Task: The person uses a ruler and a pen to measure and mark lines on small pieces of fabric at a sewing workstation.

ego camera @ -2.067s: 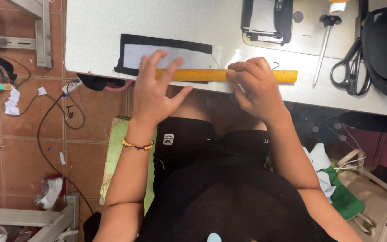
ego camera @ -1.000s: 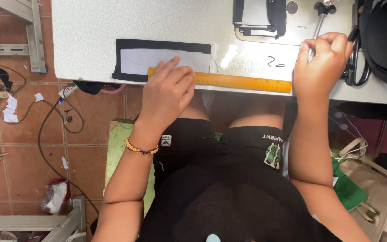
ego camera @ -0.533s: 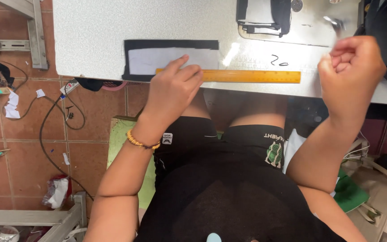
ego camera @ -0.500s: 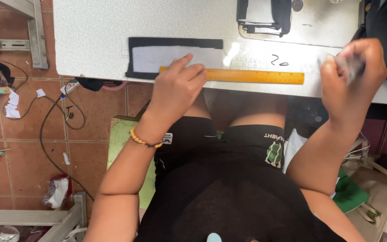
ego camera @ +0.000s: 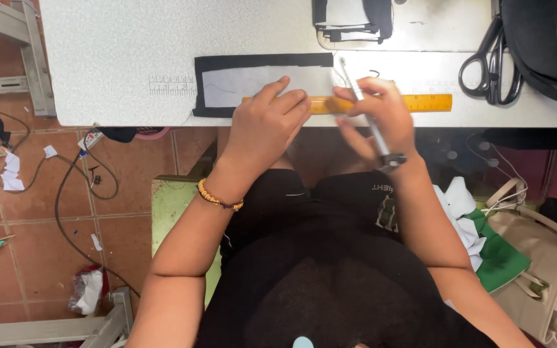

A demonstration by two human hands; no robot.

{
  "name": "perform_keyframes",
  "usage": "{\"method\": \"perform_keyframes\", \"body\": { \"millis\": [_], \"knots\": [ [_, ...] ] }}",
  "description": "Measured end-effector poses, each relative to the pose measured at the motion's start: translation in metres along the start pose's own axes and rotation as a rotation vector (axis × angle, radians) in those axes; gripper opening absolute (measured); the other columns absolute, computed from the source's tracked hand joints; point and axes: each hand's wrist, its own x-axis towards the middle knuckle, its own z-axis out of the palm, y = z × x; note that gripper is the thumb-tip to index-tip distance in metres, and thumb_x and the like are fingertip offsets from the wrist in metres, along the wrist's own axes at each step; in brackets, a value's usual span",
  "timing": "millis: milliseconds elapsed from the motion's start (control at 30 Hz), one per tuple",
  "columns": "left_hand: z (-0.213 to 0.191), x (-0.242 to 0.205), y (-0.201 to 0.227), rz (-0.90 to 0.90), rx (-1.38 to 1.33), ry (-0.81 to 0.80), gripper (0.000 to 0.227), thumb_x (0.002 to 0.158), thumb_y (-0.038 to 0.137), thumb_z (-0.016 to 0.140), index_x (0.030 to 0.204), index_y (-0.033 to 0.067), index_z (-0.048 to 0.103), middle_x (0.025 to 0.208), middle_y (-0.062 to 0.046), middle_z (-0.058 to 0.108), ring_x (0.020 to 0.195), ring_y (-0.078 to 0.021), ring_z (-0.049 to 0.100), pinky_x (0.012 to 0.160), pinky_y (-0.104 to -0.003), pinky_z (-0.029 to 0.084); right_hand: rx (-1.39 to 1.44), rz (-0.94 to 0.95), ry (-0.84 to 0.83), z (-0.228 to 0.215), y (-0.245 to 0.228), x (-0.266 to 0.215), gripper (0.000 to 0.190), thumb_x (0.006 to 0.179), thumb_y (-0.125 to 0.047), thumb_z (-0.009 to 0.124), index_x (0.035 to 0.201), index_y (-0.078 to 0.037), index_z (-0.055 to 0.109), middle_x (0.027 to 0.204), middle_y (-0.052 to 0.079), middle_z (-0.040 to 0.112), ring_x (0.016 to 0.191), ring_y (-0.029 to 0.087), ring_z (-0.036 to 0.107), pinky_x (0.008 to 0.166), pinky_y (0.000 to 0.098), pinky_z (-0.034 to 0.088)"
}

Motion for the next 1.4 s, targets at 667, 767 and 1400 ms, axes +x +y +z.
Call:
{"method": "perform_keyframes", "body": {
  "millis": [667,767,1400],
  "knots": [
    [-0.014,0.011,-0.004,-0.041,-0.137,-0.061,0.014,0.09,0.023,0.074,0.098,0.012,0.076,0.097,-0.004,0.07,0.11,-0.0246,0.064,0.08,-0.029,0.058,-0.089,0.107,-0.101,-0.008,0.001,0.004,0.028,0.09,-0.012,0.082,0.085,-0.006,0.055,0.098,0.013,0.075,0.1,0.033,0.071,0.088,0.0401,0.055],
    [-0.015,0.01,-0.004,-0.047,-0.145,-0.075,0.013,0.09,0.023,0.073,0.098,0.0124,0.076,0.098,-0.003,0.07,0.112,-0.0242,0.063,0.081,-0.03,0.058,-0.083,0.144,-0.121,-0.009,-0.004,0.007,0.027,0.09,-0.01,0.082,0.085,-0.005,0.056,0.098,0.013,0.075,0.101,0.033,0.071,0.089,0.0413,0.055],
    [-0.011,0.006,0.006,-0.037,-0.073,-0.07,0.011,0.088,0.01,0.071,0.098,0.0071,0.076,0.099,-0.009,0.068,0.116,-0.031,0.058,0.099,-0.053,0.043,-0.142,0.101,-0.193,-0.01,0.004,0.003,0.02,0.095,-0.02,0.074,0.087,-0.008,0.06,0.093,0.01,0.073,0.102,0.034,0.068,0.088,0.0414,0.053]
  ]
}}
